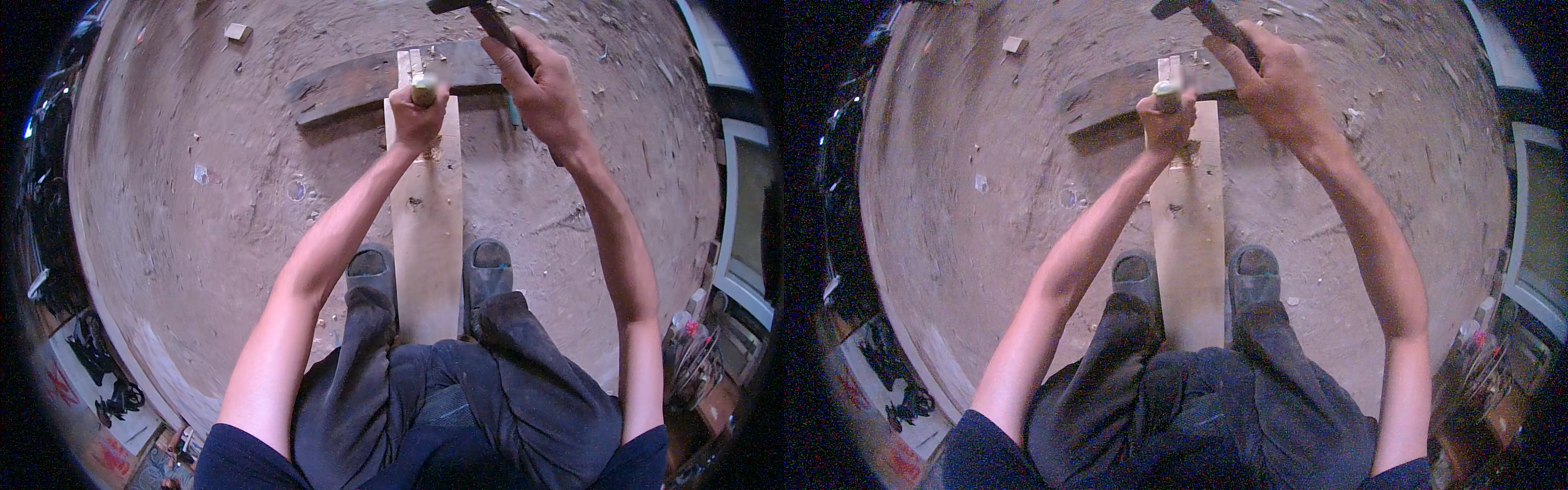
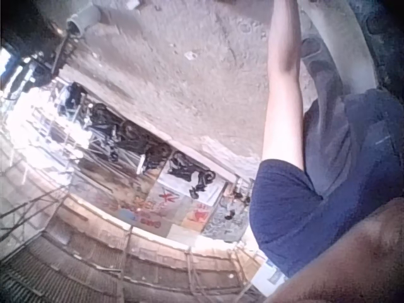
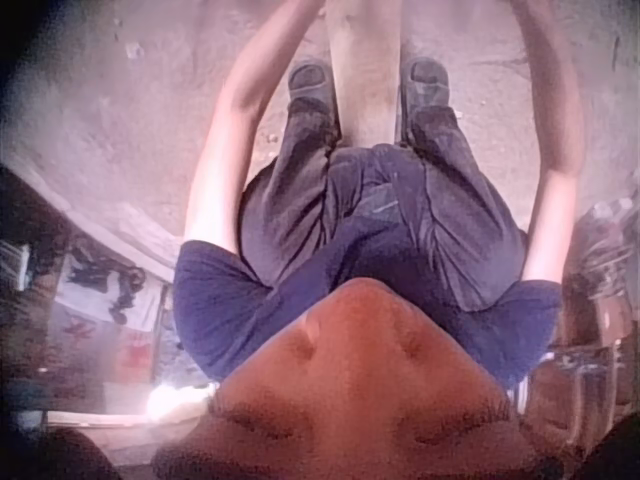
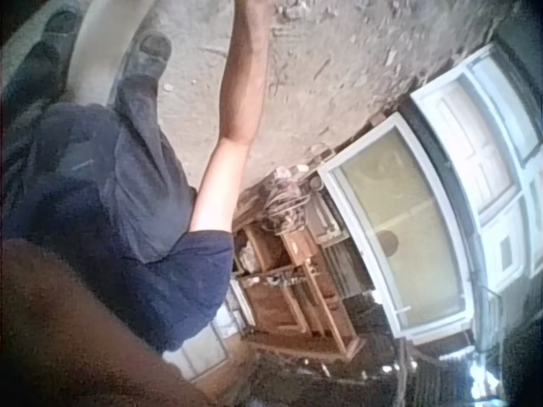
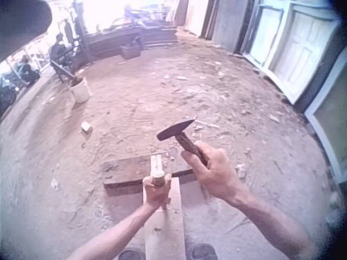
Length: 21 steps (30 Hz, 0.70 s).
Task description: The person uses a chisel and hammer to carve a rectangular hole into a wooden board while holding the wood steady with their feet.
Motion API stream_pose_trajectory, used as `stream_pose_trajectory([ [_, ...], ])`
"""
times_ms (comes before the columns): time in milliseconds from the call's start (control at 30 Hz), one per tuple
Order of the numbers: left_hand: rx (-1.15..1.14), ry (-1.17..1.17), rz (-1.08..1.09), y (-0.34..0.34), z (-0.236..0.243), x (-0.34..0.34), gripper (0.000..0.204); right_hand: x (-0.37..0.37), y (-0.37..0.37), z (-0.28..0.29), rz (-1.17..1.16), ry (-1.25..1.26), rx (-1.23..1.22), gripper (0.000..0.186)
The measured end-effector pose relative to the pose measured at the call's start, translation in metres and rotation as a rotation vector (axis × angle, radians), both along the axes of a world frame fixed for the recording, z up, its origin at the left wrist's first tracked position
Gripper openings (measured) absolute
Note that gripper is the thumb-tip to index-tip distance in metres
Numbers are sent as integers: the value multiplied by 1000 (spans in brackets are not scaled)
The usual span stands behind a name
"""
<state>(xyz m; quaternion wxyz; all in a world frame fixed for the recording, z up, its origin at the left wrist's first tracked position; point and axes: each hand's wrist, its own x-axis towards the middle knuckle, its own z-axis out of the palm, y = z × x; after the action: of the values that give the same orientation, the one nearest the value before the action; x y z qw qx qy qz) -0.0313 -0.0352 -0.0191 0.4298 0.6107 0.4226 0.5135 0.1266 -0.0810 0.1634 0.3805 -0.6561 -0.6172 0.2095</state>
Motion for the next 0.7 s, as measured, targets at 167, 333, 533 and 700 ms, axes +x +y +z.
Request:
stream_pose_trajectory([
  [167,-22,94,-181,-15,26,-16,30,0,-10,-4,60,58,-53,27],
  [333,-254,91,-501,-12,43,-35,30,3,-18,-3,95,87,-68,26],
  [533,-280,-69,-629,-3,33,-46,26,3,-22,-1,112,98,-88,34],
  [700,-199,-26,-652,-3,37,-49,26,-1,-29,6,124,119,-55,32],
])
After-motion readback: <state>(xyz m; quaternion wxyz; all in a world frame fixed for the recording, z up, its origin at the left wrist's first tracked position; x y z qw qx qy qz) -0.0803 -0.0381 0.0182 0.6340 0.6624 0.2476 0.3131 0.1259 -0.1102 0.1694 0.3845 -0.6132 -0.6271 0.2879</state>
